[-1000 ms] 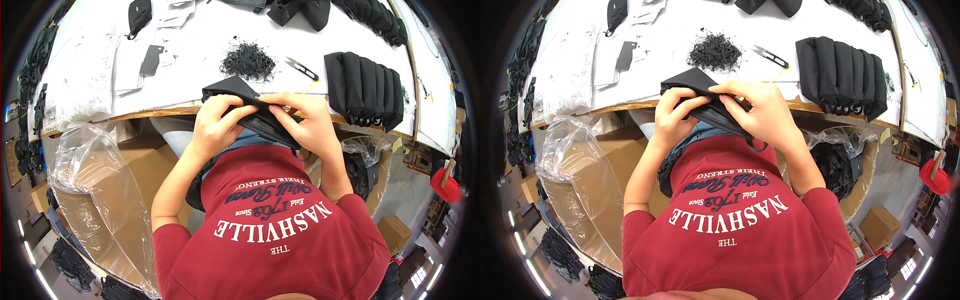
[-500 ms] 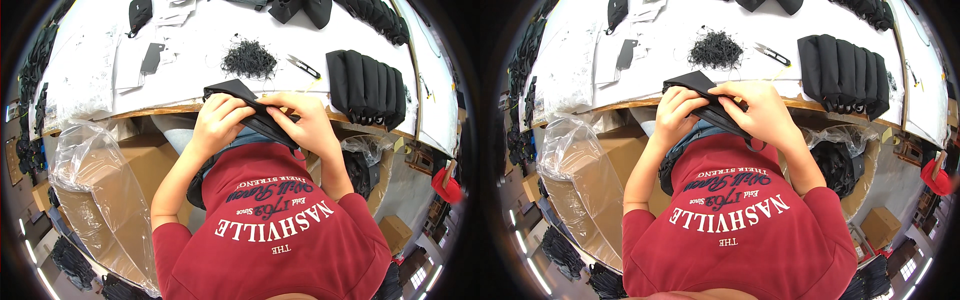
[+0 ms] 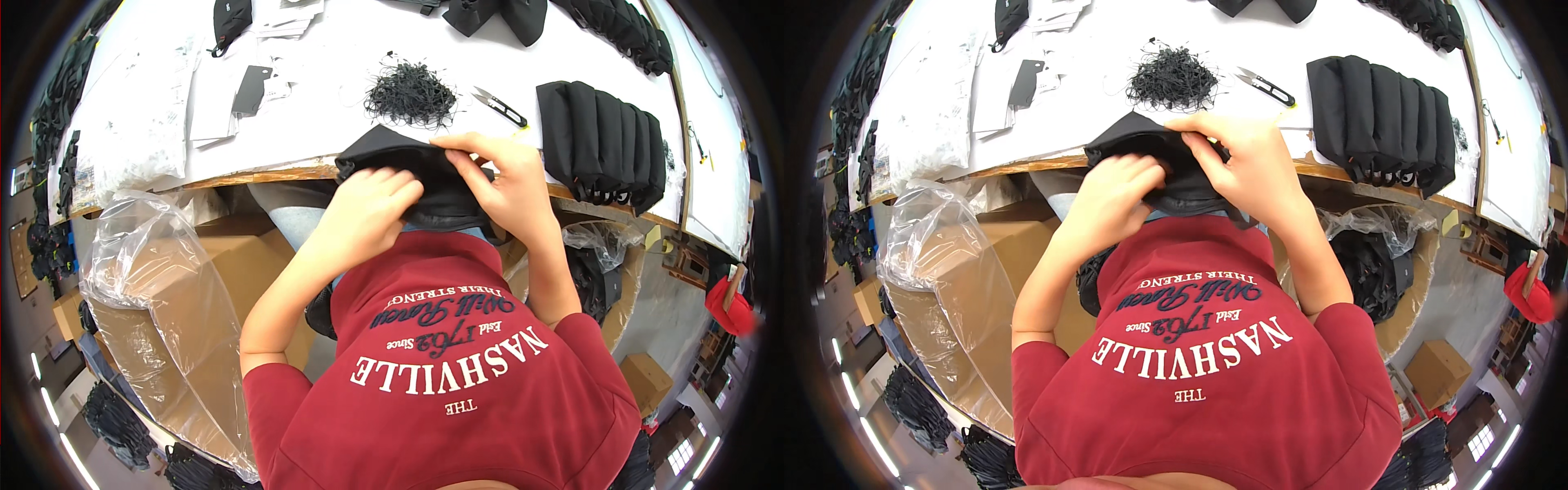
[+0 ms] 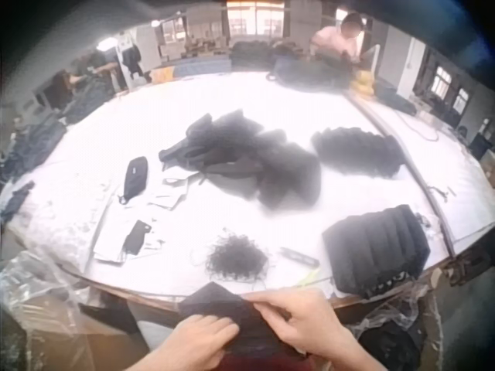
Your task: The recorder is inspecting and trimming small black fabric pouches or cases, possibly for electronics or eyewear, removing excess threads and checking tags.
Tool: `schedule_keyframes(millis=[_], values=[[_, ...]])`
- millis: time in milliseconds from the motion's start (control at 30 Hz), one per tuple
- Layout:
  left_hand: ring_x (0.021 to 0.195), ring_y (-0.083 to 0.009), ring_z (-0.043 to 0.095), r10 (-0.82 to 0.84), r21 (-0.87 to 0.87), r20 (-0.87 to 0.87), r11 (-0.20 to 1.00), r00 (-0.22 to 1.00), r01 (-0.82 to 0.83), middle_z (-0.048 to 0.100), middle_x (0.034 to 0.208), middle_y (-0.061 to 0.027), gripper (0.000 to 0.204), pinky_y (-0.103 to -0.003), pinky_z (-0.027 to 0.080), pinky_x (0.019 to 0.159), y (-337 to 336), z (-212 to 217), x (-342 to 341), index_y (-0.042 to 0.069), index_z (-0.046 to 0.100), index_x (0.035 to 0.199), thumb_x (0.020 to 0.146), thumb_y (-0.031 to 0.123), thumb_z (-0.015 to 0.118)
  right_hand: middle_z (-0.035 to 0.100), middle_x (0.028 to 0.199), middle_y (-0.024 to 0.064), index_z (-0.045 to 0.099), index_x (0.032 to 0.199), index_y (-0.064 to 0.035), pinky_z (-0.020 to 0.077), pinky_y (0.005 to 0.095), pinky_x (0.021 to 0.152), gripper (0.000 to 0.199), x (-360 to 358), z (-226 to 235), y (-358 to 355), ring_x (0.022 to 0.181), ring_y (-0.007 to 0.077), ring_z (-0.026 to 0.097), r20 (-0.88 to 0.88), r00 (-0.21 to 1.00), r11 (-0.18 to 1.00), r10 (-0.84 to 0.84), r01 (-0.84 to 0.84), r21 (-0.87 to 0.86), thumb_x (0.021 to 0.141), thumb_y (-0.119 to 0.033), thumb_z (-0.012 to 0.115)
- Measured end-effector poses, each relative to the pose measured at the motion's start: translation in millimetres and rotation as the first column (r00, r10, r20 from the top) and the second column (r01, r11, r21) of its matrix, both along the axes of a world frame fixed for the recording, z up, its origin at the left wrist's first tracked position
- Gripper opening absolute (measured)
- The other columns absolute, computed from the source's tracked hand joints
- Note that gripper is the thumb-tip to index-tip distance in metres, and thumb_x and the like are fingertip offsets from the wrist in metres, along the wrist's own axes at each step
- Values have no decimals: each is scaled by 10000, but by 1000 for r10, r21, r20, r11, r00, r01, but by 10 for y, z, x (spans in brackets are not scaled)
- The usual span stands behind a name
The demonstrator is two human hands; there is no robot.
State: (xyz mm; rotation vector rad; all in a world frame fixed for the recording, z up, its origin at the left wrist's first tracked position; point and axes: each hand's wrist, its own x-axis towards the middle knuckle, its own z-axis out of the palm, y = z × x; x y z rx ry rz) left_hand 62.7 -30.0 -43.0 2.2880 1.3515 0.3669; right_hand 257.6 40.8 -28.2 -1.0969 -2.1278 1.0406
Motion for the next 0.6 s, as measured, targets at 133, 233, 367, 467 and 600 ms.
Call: schedule_keyframes(millis=[133,233,367,467,600], values=[[921,-292,568,66,29,-47,998,997,-64,588,954,-115,312,-386,439,803,-119,-78,66,39,542,953,651,-27,579,697,863,94,687,997,-26,505,262,716,179,-53,-1,-2,787,144,659,-29,999,995,30,-27,96,839,-19,603],[873,-287,572,43,61,-24,997,999,-42,585,898,-108,349,-381,447,771,-82,15,-42,52,548,1020,683,-35,566,689,942,112,639,1093,-7,488,290,825,233,0,-5,62,888,173,650,-280,951,958,135,-197,-206,888,-88,564],[778,-292,599,154,-11,183,988,971,-155,596,828,-109,287,-368,471,690,-168,126,-221,69,557,1004,730,8,613,529,1261,169,371,1382,-7,341,365,1033,740,242,-316,167,1203,239,476,-424,869,599,256,-487,-635,872,-505,570],[760,-310,624,276,-109,274,961,921,-255,626,819,-129,217,-359,487,650,-200,137,-331,54,559,956,765,43,660,557,1217,123,404,1363,-57,353,361,1026,719,276,-499,55,1182,233,492,-324,780,586,535,-619,-523,772,-353,686],[752,-275,658,471,-295,357,876,807,-381,652,793,-129,196,-300,489,672,-297,31,-399,28,560,934,778,52,677,582,1148,109,476,1274,-22,389,311,961,706,157,-478,-139,1081,201,525,-277,847,542,454,-509,-669,721,-339,778]])
